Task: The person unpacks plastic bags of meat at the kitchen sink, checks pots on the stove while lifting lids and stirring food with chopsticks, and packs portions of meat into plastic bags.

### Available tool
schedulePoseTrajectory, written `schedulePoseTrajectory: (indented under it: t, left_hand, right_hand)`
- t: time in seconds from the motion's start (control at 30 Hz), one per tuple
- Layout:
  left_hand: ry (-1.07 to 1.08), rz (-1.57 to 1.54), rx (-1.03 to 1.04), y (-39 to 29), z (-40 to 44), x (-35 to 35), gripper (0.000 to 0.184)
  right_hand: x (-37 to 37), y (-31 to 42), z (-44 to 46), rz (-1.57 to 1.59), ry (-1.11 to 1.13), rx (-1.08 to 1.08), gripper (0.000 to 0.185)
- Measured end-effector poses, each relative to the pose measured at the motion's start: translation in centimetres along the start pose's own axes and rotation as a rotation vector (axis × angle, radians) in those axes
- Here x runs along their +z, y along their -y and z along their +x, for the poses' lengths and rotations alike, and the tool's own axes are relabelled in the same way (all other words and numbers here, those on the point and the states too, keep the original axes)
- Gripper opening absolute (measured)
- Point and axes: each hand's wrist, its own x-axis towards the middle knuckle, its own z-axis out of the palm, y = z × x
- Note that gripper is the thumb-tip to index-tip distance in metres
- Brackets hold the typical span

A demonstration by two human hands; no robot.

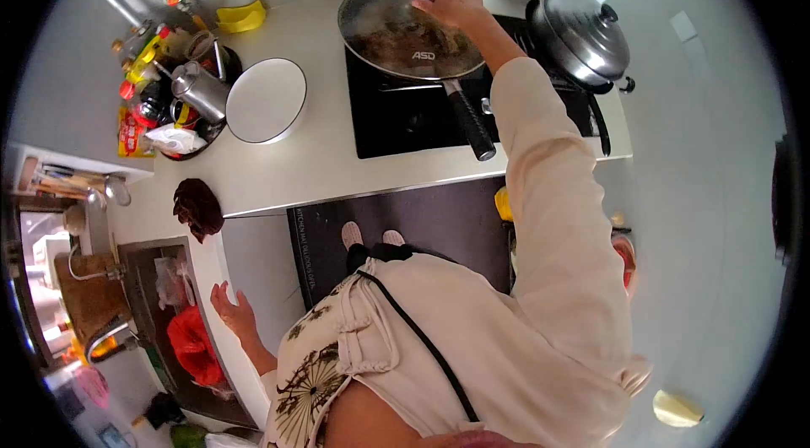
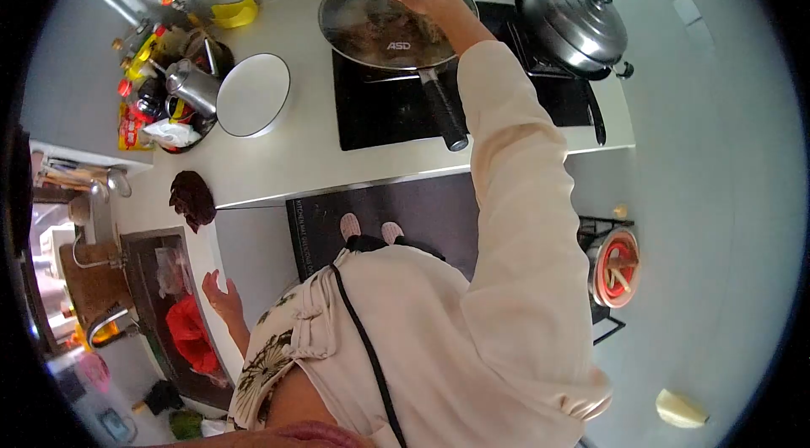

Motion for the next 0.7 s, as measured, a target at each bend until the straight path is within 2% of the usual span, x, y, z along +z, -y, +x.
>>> schedulePoseTrajectory:
  t: [0.1,0.2,0.23,0.3,0.37,0.43,0.53,0.67,0.7]
  left_hand:
    - [0.032,-0.009,0.084,1.0,2.5,0.8,0.038]
    - [0.031,-0.102,0.162,3.2,4.8,3.0,0.038]
    - [0.019,-0.182,0.182,3.7,5.6,3.8,0.038]
    - [0.046,-0.309,0.169,3.3,7.0,4.9,0.038]
    - [0.080,-0.431,0.146,2.5,7.9,5.7,0.037]
    - [0.137,-0.057,0.320,1.4,9.1,5.9,0.038]
    - [0.225,-0.017,0.255,-0.4,9.8,7.5,0.040]
    - [0.126,-0.036,0.315,-4.4,7.2,8.3,0.040]
    - [0.157,-0.079,0.191,-6.0,6.5,8.9,0.039]
  right_hand:
    - [0.7,-0.5,-1.5,0.083,-0.332,-0.052,0.070]
    - [-0.5,-2.7,-5.2,0.257,-0.345,-0.120,0.066]
    - [-0.5,-3.5,-7.2,0.309,-0.482,-0.117,0.055]
    - [-1.6,-6.0,-11.0,0.442,-0.435,-0.050,0.039]
    - [0.5,-10.1,-13.0,0.532,-0.667,-0.035,0.036]
    - [1.5,-14.9,-15.1,0.502,-0.646,0.080,0.033]
    - [1.9,-22.0,-17.1,0.466,-0.497,0.437,0.025]
    - [2.4,-30.8,-15.8,0.349,-0.688,0.306,0.023]
    - [2.3,-32.7,-14.6,0.353,-0.728,0.297,0.025]
